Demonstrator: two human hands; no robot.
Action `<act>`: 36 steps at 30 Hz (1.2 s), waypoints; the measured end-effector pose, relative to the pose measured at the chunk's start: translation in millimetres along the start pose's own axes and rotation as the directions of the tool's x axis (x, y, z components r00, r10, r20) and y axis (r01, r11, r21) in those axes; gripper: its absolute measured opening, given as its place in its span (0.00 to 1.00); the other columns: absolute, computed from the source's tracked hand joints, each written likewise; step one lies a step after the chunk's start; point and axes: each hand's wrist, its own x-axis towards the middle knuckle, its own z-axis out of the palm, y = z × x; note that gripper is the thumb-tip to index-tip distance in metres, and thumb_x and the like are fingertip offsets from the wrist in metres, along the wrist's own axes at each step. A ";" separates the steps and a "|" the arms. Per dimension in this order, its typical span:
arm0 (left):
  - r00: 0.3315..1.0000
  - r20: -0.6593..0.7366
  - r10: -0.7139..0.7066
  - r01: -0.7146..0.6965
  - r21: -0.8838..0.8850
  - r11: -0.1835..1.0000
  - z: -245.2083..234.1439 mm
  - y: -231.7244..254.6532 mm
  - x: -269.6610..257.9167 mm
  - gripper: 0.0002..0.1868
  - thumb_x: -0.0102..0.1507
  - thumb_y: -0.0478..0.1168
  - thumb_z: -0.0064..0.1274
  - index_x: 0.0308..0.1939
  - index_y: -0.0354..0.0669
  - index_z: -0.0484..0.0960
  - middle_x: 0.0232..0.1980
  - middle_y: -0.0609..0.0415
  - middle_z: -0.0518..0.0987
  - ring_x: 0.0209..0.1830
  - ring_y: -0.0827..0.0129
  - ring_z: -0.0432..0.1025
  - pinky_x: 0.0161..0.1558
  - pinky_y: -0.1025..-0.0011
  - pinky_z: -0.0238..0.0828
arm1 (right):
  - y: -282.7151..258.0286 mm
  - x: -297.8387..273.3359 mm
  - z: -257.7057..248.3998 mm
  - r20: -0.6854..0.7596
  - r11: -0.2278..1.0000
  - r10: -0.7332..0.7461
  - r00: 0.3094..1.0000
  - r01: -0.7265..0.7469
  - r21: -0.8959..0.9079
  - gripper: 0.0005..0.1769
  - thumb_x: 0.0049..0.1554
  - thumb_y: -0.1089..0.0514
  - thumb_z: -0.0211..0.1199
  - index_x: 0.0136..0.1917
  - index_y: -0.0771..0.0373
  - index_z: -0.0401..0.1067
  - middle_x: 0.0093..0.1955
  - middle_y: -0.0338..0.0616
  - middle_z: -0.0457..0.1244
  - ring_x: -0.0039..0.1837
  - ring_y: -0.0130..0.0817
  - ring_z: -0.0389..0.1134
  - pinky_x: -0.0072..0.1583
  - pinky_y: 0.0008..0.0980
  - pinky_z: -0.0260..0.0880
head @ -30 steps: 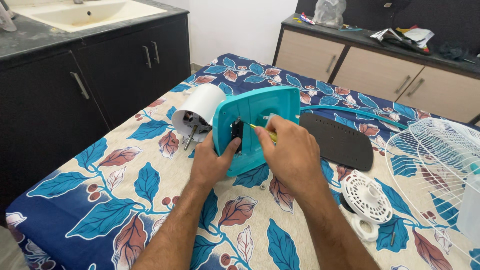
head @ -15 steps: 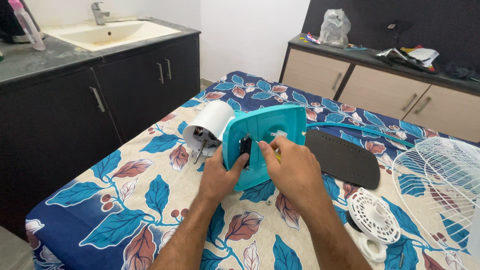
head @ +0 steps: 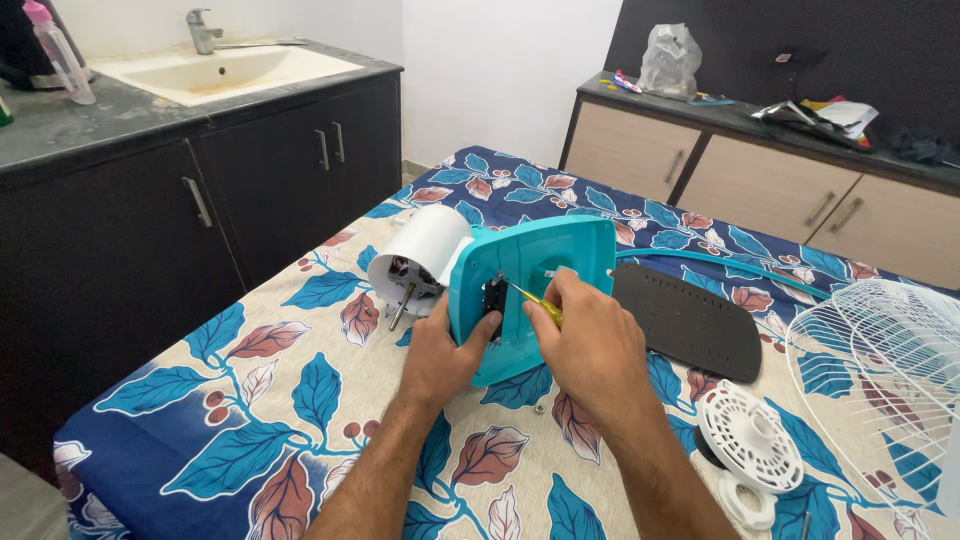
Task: The person disassembles a teal LG fan on a floral-patterned table. Using a yellow screwdriver, they remove screws from the fan housing, detach the back cover, and extract internal components including the motor and switch assembly, placing parts on the table.
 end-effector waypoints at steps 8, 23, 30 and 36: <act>0.997 0.036 -0.065 0.065 -0.002 0.998 -1.8 3.4 0.5 0.19 0.63 0.48 0.59 0.51 0.39 0.80 0.37 0.45 0.88 0.36 0.61 0.86 0.38 0.66 0.82 | 4.6 7.0 1.5 0.202 0.979 0.202 0.958 -0.203 -0.018 0.22 0.62 0.39 0.58 0.45 0.59 0.78 0.35 0.51 0.72 0.41 0.47 0.74 0.49 0.45 0.70; 0.999 0.026 0.035 -0.035 0.026 0.999 -0.5 11.1 -0.2 0.18 0.62 0.44 0.60 0.51 0.36 0.80 0.35 0.46 0.88 0.35 0.60 0.86 0.38 0.66 0.81 | -1.5 33.1 39.3 0.011 0.963 0.108 0.994 -0.107 0.247 0.19 0.60 0.47 0.63 0.41 0.66 0.72 0.35 0.57 0.69 0.39 0.53 0.72 0.42 0.47 0.67; 0.999 0.024 0.021 -0.021 0.016 1.000 2.2 3.9 -2.9 0.16 0.63 0.44 0.60 0.49 0.36 0.81 0.34 0.46 0.88 0.34 0.61 0.86 0.37 0.66 0.81 | 2.6 27.4 47.5 -0.109 0.983 -0.084 0.991 0.100 0.152 0.14 0.59 0.52 0.64 0.47 0.67 0.72 0.38 0.60 0.70 0.45 0.61 0.71 0.47 0.55 0.69; 1.000 0.026 0.016 -0.018 0.081 0.997 1.6 5.3 -2.4 0.17 0.63 0.45 0.59 0.50 0.37 0.80 0.36 0.46 0.87 0.34 0.61 0.85 0.38 0.66 0.82 | 2.9 24.7 45.7 -0.069 0.974 -0.014 0.998 0.029 0.225 0.16 0.57 0.51 0.64 0.51 0.65 0.72 0.42 0.59 0.70 0.44 0.55 0.74 0.47 0.51 0.72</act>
